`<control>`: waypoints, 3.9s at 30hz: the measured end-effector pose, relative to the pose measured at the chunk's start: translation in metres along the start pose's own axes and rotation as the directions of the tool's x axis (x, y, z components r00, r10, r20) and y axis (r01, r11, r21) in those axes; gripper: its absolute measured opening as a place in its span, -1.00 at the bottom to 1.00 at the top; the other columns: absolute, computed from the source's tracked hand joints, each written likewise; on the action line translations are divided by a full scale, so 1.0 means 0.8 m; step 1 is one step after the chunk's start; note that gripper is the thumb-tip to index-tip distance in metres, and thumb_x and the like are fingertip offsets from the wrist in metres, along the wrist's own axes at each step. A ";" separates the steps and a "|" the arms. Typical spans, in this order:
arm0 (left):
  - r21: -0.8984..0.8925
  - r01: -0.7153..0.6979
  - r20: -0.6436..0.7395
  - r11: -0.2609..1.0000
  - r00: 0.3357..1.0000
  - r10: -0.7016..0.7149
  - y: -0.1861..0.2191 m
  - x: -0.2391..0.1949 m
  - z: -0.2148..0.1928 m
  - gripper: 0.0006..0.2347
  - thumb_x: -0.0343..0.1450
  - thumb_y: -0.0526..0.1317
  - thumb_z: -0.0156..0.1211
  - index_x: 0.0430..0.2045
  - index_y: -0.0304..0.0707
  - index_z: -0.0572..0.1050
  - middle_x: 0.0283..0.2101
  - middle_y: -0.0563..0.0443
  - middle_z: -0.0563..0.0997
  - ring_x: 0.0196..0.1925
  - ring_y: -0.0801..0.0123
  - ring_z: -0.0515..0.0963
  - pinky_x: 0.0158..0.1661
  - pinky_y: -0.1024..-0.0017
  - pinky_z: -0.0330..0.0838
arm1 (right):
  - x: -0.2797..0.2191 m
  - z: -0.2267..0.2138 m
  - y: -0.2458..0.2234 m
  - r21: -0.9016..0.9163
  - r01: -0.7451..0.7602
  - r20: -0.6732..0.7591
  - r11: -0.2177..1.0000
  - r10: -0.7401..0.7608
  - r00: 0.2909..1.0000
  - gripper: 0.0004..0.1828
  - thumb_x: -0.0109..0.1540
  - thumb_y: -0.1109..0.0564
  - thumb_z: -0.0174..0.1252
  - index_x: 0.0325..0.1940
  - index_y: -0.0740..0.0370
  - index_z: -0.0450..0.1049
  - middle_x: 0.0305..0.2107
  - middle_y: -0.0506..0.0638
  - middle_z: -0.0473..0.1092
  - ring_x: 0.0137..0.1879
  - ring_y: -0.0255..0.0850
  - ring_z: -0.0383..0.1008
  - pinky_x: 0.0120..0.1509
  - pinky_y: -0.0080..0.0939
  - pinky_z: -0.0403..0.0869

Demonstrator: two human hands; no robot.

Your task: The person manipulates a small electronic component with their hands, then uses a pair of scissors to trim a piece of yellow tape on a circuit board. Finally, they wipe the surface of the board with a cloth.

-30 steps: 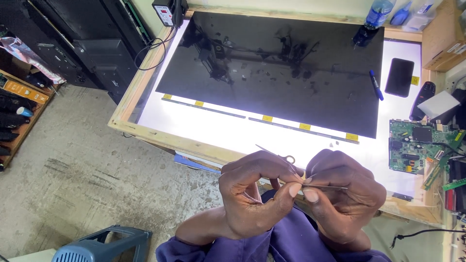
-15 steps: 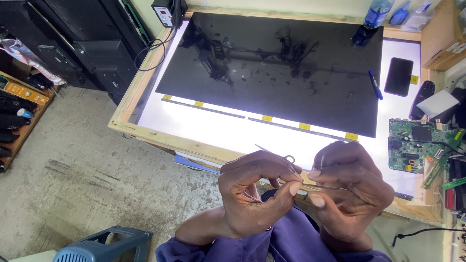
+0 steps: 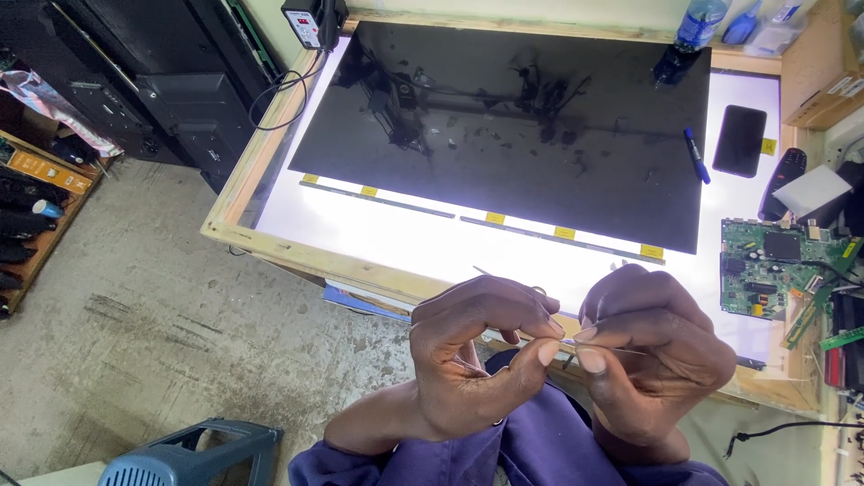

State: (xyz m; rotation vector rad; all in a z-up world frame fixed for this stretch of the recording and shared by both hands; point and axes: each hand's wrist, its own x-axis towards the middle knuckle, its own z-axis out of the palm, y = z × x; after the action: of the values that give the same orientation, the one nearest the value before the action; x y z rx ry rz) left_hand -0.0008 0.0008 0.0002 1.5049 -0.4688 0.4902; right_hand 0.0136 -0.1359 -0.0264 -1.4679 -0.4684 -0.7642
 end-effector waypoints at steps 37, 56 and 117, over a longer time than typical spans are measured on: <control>-0.056 -0.109 -0.111 0.992 0.989 0.102 -0.006 0.009 -0.007 -0.97 0.26 -0.37 0.20 -0.51 -0.27 0.51 -0.40 -0.07 0.58 -0.25 0.22 0.67 -0.21 0.39 0.65 | 0.001 0.006 0.015 0.163 0.014 -0.154 0.986 0.011 0.988 -0.72 0.14 -0.05 0.18 -0.53 0.13 0.34 -0.58 -0.11 0.23 -0.53 -0.38 0.18 -0.51 -0.40 0.19; -0.061 -0.010 0.032 0.998 0.999 0.011 -0.007 0.005 0.008 -0.93 0.29 -0.35 0.26 -0.43 -0.19 0.53 -0.37 0.03 0.61 -0.19 0.29 0.68 -0.32 0.53 0.60 | -0.002 0.006 0.008 0.115 -0.043 -0.045 0.992 0.049 0.998 -0.77 0.13 0.01 0.15 -0.52 0.16 0.36 -0.56 -0.04 0.27 -0.49 -0.27 0.29 -0.38 -0.33 0.37; -0.175 0.165 0.077 0.971 0.985 -0.153 -0.017 -0.003 -0.006 -0.75 0.48 -0.03 0.02 -0.39 -0.19 0.52 -0.34 0.05 0.58 -0.23 0.35 0.58 -0.10 0.38 0.50 | -0.005 0.000 0.016 0.116 -0.058 -0.080 0.992 0.067 0.995 -0.71 0.09 0.07 0.13 -0.59 0.19 0.19 -0.58 0.00 0.17 -0.50 -0.23 0.21 -0.43 -0.31 0.21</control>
State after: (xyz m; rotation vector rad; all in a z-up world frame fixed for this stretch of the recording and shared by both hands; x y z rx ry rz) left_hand 0.0047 0.0054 -0.0125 1.3725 -0.4258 0.2673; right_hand 0.0198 -0.1359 -0.0388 -1.3331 -0.3942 -0.7346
